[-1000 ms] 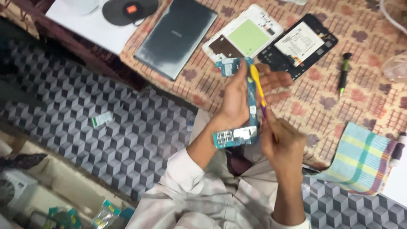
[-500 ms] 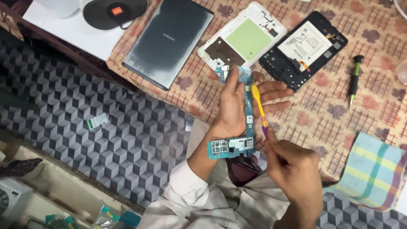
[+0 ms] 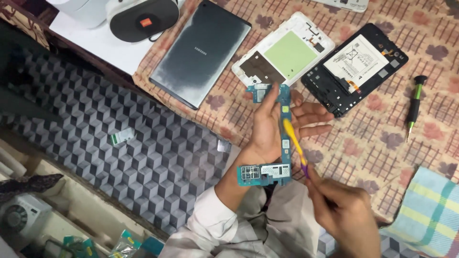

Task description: The person sits on the floor and cleans a small blue circuit board using a yellow toothbrush. They spray liquid onto the board and scrub various areas, including connectors and edges, while holding the board in one hand.

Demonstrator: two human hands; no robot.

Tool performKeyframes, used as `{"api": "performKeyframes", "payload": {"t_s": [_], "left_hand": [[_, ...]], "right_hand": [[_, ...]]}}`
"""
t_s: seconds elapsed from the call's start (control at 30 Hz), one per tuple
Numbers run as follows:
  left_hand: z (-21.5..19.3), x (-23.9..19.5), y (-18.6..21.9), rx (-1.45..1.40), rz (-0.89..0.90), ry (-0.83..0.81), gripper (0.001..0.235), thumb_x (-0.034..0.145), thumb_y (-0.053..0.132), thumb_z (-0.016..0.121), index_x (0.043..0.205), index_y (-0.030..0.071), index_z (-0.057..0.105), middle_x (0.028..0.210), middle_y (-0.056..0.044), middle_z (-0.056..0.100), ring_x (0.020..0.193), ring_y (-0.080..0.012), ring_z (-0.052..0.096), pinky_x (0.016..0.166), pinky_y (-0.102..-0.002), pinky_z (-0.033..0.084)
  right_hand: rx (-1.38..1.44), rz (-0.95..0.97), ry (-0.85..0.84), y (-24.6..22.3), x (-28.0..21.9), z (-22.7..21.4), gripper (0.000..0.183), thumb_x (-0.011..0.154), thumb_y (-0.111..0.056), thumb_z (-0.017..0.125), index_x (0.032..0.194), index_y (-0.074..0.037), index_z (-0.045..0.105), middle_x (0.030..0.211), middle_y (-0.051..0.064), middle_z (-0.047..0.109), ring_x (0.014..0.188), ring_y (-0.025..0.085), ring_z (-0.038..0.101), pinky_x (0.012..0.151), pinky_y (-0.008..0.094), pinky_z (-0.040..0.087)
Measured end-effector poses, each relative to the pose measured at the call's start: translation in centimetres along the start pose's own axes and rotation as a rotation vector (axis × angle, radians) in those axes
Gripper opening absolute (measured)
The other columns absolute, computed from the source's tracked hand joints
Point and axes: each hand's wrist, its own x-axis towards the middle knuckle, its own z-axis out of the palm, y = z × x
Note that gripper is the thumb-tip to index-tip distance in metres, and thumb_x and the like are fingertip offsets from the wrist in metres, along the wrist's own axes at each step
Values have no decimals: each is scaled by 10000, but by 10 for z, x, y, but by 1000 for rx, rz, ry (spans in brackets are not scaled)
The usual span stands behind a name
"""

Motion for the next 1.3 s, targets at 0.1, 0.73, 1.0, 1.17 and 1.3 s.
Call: {"api": "performKeyframes", "payload": {"t_s": [0.1, 0.73, 1.0, 1.17, 1.3], "left_hand": [[2, -1, 1, 31, 6, -1, 601, 1163, 619, 325, 1037, 89, 580, 1111, -273, 691, 1145, -444, 665, 1052, -631, 517], [-8, -2, 7, -11, -16, -148, 646, 1228, 567, 258, 1018, 51, 586, 1162, -307, 683, 1183, -454, 648, 1110, -604, 494], [-11, -1, 2, -20, -123, -150, 660, 1185, 598, 232, 1065, 57, 590, 1196, -328, 663, 1219, -481, 614, 1153, -616, 483], [-4, -6, 12, -83, -24, -83, 676, 1199, 609, 257, 1069, 30, 581, 1199, -326, 655, 1273, -495, 608, 1122, -627, 481], [-2, -11, 7, 15, -59, -124, 633, 1200, 577, 283, 1078, 33, 582, 1218, -345, 640, 1233, -487, 587, 1172, -624, 454]], "right_hand": [[15, -20, -8, -3, 3, -3, 291, 791, 4, 732, 1081, 17, 745, 757, 103, 756, 572, 89, 734, 557, 249, 559], [-58, -105, 106, 7, -9, 34, 244, 812, 68, 712, 1054, 39, 728, 696, 110, 708, 554, 134, 687, 568, 286, 538], [87, 208, 187, 14, -13, 45, 330, 845, 87, 708, 1167, 25, 741, 642, 91, 717, 487, 108, 654, 484, 257, 506], [74, 138, 132, 5, -18, 50, 300, 813, 64, 710, 1098, -5, 769, 596, 49, 718, 480, 65, 662, 521, 233, 535], [53, 146, 186, 24, -27, 54, 285, 850, 50, 721, 1125, -14, 758, 640, 51, 729, 476, 50, 653, 482, 215, 509]]}}
